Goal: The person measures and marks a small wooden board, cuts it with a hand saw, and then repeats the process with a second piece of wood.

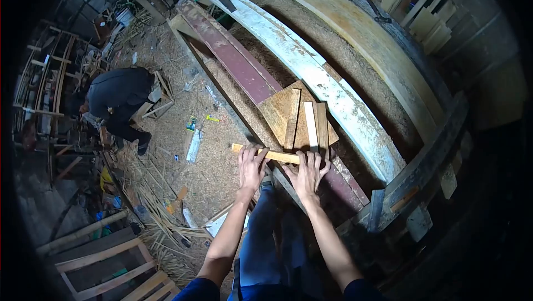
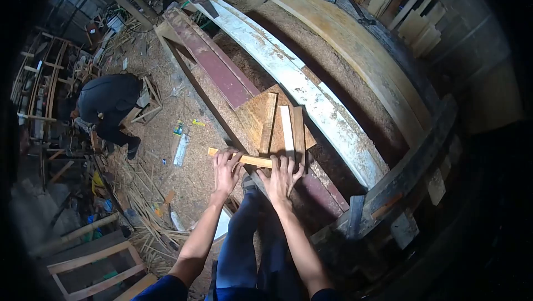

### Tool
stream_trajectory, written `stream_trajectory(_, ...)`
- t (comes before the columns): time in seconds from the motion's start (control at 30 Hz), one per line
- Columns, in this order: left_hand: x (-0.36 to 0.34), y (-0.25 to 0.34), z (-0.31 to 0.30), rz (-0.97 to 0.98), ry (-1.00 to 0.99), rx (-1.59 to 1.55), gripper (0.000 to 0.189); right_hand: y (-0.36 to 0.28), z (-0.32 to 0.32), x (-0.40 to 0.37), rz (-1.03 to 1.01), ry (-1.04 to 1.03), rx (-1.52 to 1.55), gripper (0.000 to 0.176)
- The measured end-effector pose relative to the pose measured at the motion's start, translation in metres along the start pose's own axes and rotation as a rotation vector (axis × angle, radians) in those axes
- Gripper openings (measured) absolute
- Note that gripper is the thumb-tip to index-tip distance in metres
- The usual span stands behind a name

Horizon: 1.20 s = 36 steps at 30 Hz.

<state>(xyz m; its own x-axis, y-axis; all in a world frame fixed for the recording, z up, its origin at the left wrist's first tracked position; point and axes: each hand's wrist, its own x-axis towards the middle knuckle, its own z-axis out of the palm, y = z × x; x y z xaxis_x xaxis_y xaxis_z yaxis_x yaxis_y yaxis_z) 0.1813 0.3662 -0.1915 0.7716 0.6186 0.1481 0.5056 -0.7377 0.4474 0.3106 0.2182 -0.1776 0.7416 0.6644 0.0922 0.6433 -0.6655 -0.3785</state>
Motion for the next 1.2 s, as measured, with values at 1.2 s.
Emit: stream_trajectory(1.2,0.073,0.000,0.055,0.195,-0.187,-0.101,0.054,0.048,0.025,-0.003,0.013,0.104,0.002,0.049)
